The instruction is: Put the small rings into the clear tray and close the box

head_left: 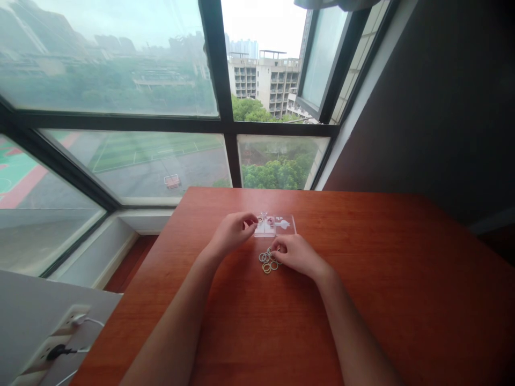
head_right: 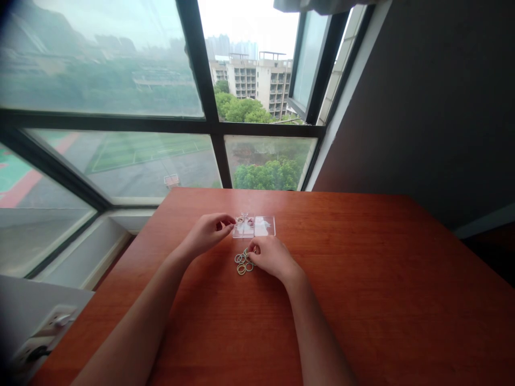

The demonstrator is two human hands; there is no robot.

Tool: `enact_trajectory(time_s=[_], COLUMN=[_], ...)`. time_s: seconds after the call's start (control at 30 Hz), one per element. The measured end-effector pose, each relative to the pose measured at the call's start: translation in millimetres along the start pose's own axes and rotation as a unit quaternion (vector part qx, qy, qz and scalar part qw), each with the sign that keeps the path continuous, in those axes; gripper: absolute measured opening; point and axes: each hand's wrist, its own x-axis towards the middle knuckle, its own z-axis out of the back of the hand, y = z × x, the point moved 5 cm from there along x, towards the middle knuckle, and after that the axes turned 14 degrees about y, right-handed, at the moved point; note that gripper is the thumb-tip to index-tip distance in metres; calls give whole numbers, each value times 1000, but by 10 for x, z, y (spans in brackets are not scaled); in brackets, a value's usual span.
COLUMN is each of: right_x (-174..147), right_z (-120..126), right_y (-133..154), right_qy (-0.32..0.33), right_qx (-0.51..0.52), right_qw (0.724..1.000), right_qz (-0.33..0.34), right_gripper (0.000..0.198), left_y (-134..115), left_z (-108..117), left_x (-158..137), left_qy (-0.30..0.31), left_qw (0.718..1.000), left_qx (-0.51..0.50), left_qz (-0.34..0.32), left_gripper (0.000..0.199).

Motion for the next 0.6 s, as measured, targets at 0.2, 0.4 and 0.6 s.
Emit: enact_trajectory(time_s=[0.2,0.4,0.6], right_x=[-17,-31,-41], right_z=[35,122,181], right_y=[-9,-27,-83], right_qy=[5,-24,-45], right_qx=[46,67,63], right_qw=[999,997,997], right_qz=[2,2,-12], right_gripper=[12,9,11], left_y=[-9,-19,-42], left_z=[-3,-3,3], left_x=[-3,0,-8], left_qy=[3,14,17], left_qw=[1000,1000,1000], left_qx=[-2,2,4], left_qz=[1,5,8], left_gripper=[15,16,16])
